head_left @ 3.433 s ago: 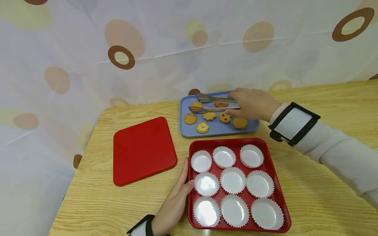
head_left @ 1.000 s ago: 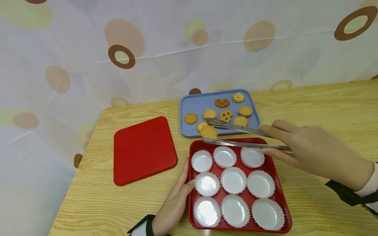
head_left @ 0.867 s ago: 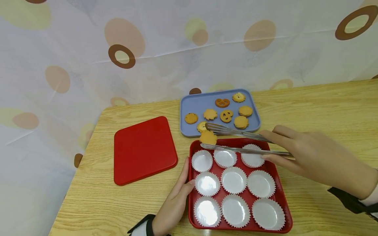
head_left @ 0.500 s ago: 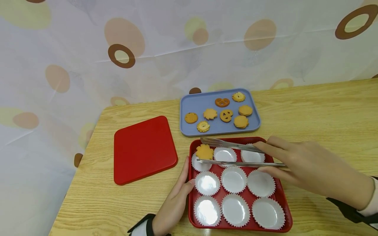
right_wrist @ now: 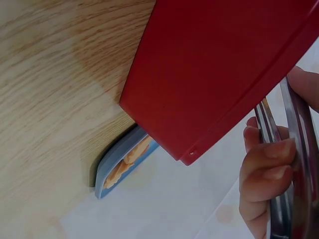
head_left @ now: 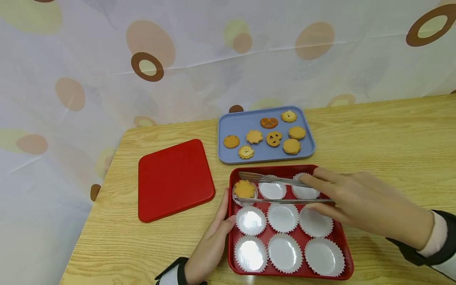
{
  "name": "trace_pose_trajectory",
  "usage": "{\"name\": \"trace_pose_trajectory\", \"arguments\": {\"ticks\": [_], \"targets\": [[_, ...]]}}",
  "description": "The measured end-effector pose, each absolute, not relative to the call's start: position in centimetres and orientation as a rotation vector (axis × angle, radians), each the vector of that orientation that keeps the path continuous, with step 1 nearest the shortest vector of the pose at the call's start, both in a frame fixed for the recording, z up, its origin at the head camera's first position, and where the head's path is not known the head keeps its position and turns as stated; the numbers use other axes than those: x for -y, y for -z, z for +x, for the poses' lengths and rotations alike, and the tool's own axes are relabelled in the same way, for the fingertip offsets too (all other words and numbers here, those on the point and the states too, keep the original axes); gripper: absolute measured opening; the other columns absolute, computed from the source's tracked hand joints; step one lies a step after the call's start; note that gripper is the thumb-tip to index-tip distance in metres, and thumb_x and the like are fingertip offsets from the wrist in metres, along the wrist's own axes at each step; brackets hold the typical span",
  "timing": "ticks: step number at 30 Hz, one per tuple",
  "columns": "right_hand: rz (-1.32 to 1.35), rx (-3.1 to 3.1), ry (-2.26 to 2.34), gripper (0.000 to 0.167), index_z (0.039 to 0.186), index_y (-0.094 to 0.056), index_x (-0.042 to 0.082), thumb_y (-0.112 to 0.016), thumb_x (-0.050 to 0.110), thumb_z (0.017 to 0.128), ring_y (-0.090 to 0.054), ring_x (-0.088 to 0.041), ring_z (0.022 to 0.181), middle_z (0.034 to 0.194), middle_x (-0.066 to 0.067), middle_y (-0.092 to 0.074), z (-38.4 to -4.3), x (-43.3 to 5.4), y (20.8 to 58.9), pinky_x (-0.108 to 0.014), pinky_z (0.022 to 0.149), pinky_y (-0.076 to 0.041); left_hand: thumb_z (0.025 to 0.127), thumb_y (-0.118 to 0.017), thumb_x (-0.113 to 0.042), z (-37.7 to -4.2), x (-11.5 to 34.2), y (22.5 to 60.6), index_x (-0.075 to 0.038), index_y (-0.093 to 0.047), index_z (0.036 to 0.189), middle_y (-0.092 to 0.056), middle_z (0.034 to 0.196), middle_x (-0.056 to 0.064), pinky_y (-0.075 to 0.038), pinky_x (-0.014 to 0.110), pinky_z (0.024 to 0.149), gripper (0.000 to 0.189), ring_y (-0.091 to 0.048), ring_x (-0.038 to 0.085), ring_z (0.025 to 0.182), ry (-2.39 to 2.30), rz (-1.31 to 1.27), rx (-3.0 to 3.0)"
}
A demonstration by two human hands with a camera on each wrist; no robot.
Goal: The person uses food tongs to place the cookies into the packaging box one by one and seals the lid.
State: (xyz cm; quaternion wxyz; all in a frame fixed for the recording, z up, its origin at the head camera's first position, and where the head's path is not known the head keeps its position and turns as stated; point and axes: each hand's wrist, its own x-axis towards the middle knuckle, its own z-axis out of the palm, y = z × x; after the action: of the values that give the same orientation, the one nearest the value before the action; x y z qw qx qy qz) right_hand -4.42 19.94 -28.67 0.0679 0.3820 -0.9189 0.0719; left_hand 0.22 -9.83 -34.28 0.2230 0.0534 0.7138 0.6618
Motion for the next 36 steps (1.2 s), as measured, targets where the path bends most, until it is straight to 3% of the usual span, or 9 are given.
{"name": "trace_pose_trajectory", "arguments": {"ticks": [36], "targets": [[1.121, 2.778, -0.293, 0.056, 0.123, -0.064, 0.009, -0.078, 0.041, 0.079, -0.03, 0.007, 0.048, 0.101, 0.001, -0.061, -4.55, -19.9, 28.58, -0.014, 0.044, -0.036, 0.105, -0.034, -0.02, 0.26, 9.87, 34.35, -0.021, 0.001, 0.157, 0.001, 0.162, -0.004, -0.008, 0.053, 0.117, 0.063, 0.003, 0.022, 0.148, -1.84, 0.147, -1.948]]}}
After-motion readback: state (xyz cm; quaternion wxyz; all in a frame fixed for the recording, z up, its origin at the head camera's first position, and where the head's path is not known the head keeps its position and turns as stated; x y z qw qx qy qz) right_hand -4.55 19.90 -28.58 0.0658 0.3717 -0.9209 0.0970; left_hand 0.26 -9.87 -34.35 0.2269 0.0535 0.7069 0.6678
